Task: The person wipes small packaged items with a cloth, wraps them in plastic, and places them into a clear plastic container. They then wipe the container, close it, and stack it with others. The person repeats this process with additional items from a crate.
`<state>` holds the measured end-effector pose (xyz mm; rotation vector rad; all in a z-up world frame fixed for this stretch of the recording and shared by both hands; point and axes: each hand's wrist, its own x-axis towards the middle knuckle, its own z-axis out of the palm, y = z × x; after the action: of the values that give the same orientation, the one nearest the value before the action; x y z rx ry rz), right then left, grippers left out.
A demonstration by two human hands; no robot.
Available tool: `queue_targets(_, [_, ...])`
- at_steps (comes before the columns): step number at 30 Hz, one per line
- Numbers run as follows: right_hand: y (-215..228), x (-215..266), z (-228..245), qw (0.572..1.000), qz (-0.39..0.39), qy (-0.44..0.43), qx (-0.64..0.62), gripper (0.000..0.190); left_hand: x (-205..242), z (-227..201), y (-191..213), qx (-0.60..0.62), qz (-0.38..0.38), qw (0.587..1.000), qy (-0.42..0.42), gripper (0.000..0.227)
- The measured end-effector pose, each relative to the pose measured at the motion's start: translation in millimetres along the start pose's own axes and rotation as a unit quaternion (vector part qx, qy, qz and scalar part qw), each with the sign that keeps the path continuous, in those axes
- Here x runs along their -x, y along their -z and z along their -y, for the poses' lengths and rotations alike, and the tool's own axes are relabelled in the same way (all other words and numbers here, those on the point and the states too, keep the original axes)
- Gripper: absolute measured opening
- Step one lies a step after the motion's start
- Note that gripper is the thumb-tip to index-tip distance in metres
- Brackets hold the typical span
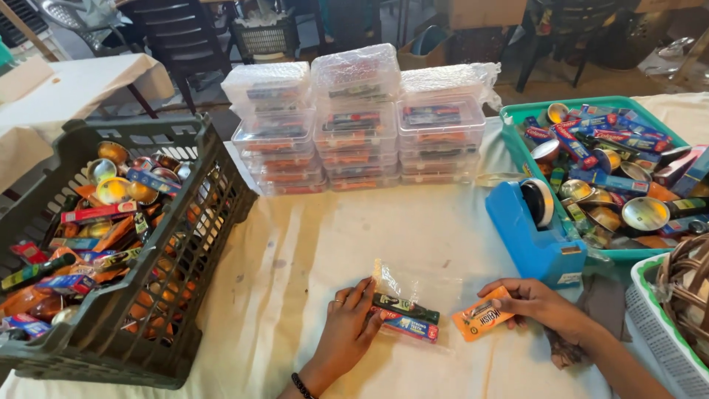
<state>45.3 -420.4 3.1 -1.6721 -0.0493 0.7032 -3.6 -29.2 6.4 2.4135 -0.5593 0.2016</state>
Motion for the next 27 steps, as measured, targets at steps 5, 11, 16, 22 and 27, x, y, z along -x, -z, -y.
queue_targets(5, [-2, -3, 2, 0.999, -0.039, 0.002, -0.023, 0.043, 2, 1, -1, -0.02, 0.007, 1.0, -0.008, 0.061])
queue_targets(11, [-15, -1, 12, 0.995, -0.089, -0.009, -0.041, 0.043, 1, -2, 3, -0.022, 0.016, 1.0, -0.003, 0.06])
queue_targets(16, [-8, -7, 1, 0.981, -0.164, -0.048, -0.088, 0.039, 0, -1, 0, -0.021, 0.012, 1.0, -0.003, 0.061])
queue_targets(22, [-6, -12, -11, 0.97, -0.196, -0.003, -0.144, 0.04, 0, -6, 5, -0.027, 0.006, 1.0, -0.014, 0.059])
queue_targets(27, [-17, -3, 5, 0.978, -0.178, -0.031, -0.102, 0.041, 0, -6, 5, -0.027, 0.016, 0.999, -0.008, 0.059])
